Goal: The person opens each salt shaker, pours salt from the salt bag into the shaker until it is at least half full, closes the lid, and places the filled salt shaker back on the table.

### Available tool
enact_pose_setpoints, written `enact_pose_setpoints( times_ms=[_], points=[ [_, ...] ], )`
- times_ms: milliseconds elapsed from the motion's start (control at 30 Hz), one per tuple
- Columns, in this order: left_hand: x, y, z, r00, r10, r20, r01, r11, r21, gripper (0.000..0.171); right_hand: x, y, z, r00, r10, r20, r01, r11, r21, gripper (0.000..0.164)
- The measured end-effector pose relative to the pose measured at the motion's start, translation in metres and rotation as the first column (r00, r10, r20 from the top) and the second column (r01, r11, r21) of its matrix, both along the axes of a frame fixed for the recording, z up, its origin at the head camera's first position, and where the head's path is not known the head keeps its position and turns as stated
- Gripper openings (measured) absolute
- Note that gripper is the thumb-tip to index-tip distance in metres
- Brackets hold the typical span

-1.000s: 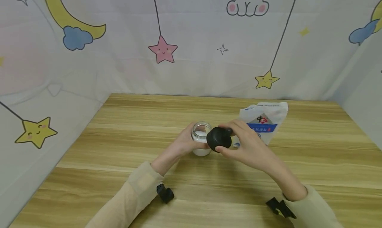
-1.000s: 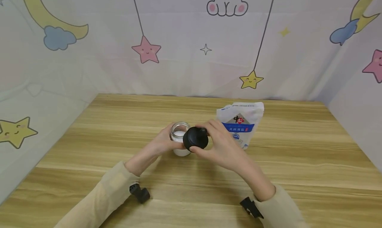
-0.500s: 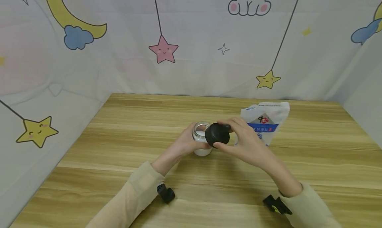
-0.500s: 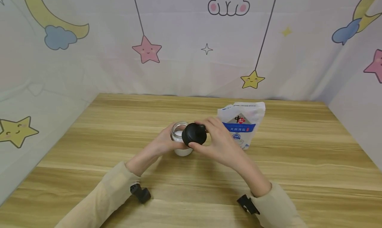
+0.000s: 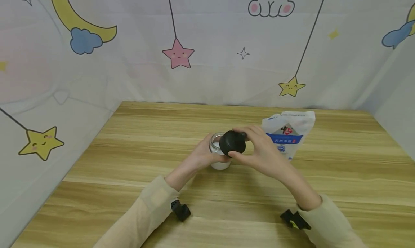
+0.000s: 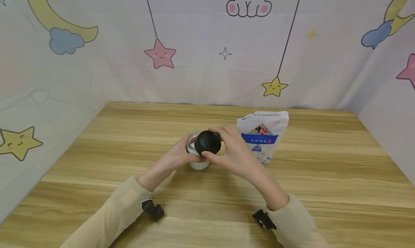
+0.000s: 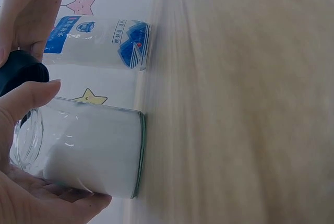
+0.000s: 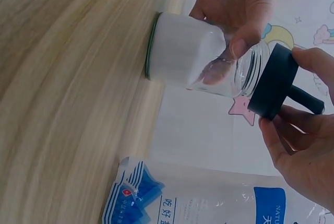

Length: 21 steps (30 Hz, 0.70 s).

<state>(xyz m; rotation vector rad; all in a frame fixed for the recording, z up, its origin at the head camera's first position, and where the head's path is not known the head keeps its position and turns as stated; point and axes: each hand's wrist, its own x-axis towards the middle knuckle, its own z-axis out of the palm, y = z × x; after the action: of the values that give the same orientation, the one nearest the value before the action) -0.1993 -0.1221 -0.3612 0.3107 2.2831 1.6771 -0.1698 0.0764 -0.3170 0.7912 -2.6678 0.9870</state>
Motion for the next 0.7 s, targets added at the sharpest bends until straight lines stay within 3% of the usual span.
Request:
enact_pose_setpoints(
  times_ms=[700],
  points=[
    [0.0029,-0.0010,0.0024,1.000,0.012,0.028,-0.012,1.000,0.005,0.069,-0.0068,-0.0092,0.0006,1.000,-0.031,0.005,0.031,0.999,-0.015,0.061]
  ],
)
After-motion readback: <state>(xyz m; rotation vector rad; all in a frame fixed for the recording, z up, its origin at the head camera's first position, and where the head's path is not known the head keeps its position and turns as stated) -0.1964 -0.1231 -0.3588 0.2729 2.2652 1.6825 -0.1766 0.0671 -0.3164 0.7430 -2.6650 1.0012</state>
